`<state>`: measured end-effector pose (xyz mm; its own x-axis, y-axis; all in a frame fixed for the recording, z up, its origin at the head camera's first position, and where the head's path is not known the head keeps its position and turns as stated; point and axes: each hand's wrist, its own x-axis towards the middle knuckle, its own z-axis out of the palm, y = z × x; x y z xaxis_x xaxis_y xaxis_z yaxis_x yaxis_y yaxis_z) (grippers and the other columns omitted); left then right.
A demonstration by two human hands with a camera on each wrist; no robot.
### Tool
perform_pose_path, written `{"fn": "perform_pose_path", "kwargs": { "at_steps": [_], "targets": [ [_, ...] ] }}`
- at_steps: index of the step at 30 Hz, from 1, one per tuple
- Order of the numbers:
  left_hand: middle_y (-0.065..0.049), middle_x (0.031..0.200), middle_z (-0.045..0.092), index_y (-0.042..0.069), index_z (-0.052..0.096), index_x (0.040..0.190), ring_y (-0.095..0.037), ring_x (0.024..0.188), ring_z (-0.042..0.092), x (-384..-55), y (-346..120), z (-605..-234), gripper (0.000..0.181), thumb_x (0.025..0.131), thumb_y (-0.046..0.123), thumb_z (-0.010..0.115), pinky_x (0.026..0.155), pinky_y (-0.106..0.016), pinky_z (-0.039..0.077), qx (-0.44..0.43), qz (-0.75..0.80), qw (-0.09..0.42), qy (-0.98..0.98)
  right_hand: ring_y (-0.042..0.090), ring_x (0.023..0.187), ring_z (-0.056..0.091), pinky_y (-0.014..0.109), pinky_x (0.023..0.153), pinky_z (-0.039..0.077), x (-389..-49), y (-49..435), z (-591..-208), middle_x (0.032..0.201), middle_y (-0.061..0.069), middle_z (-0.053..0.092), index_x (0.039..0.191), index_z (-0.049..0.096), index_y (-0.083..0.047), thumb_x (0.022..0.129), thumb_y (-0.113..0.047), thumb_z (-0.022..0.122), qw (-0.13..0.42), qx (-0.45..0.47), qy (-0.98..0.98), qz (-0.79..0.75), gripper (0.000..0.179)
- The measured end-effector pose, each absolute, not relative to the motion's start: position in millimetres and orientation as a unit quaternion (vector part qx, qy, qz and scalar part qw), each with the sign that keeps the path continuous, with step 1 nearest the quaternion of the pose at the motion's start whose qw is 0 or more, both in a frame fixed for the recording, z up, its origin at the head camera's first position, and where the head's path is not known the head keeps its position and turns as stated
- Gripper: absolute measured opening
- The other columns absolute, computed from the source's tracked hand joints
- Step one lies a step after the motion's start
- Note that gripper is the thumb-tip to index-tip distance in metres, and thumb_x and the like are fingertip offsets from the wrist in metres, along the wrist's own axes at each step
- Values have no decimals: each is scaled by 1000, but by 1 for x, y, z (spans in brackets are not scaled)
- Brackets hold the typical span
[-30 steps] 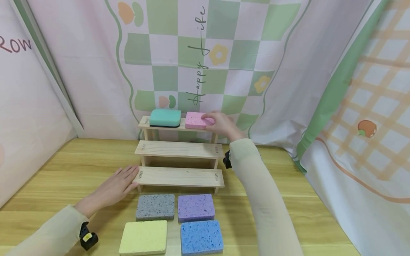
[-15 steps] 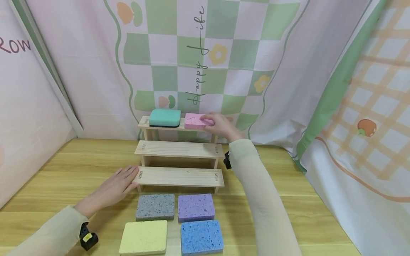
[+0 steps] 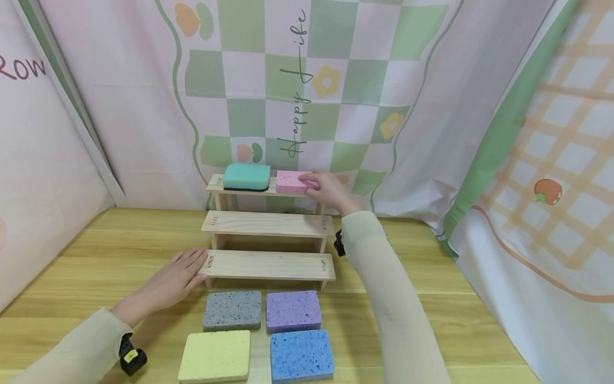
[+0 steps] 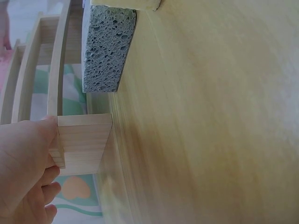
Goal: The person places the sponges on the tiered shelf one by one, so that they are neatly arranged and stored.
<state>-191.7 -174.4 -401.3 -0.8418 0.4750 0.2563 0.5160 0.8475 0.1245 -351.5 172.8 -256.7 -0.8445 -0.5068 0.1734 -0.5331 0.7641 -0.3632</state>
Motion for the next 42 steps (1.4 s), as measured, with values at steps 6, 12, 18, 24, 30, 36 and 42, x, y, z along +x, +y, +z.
{"fn": "perform_pose_path", "kwargs": {
  "at_steps": [6, 12, 18, 24, 30, 36, 42],
  "targets": [
    [-26, 137, 37, -12, 37, 134, -41, 127, 32, -193, -175, -402, 53, 97, 25, 47, 104, -53, 23, -260, -96, 108, -955, 41, 128, 30, 55, 104, 22, -351, 173, -259, 142, 24, 31, 133, 49, -8, 91, -15, 54, 37, 290, -934, 205, 43],
    [-27, 137, 37, -12, 37, 134, -42, 127, 32, -193, -175, -404, 53, 97, 25, 47, 104, -53, 23, -261, -98, 109, -954, 40, 130, 27, 54, 105, 20, -350, 174, -261, 144, 23, 28, 135, 48, -10, 92, -13, 52, 33, 283, -936, 208, 43],
    [-26, 137, 37, -12, 37, 134, -42, 127, 32, -193, -175, -404, 53, 97, 25, 47, 104, -53, 23, -259, -100, 109, -954, 40, 130, 26, 54, 105, 20, -349, 175, -263, 143, 23, 29, 135, 47, -9, 92, -13, 53, 44, 293, -935, 197, 44],
    [-26, 137, 37, -11, 37, 134, -42, 127, 32, -191, -175, -402, 52, 97, 24, 47, 104, -52, 22, -257, -104, 110, -954, 39, 128, 29, 54, 105, 20, -344, 173, -260, 141, 23, 33, 137, 44, -6, 91, -15, 57, 70, 303, -932, 187, 49],
    [-26, 137, 38, -12, 37, 134, -42, 127, 32, -191, -175, -402, 52, 97, 24, 48, 104, -53, 22, -258, -105, 111, -954, 39, 130, 26, 58, 103, 18, -335, 175, -251, 142, 22, 32, 135, 46, -5, 91, -16, 57, 93, 307, -925, 203, 47],
    [-26, 137, 37, -11, 37, 134, -41, 127, 32, -192, -175, -403, 53, 97, 25, 47, 104, -52, 23, -259, -101, 113, -954, 37, 131, 24, 58, 103, 19, -327, 180, -246, 142, 21, 32, 133, 48, -6, 91, -15, 58, 117, 323, -911, 229, 44],
    [-26, 137, 38, -11, 37, 134, -42, 126, 33, -192, -175, -403, 53, 97, 24, 48, 104, -52, 23, -260, -99, 118, -953, 38, 130, 25, 58, 103, 20, -315, 182, -244, 142, 21, 32, 133, 47, -5, 91, -13, 57, 131, 348, -900, 228, 44]
  ]
}}
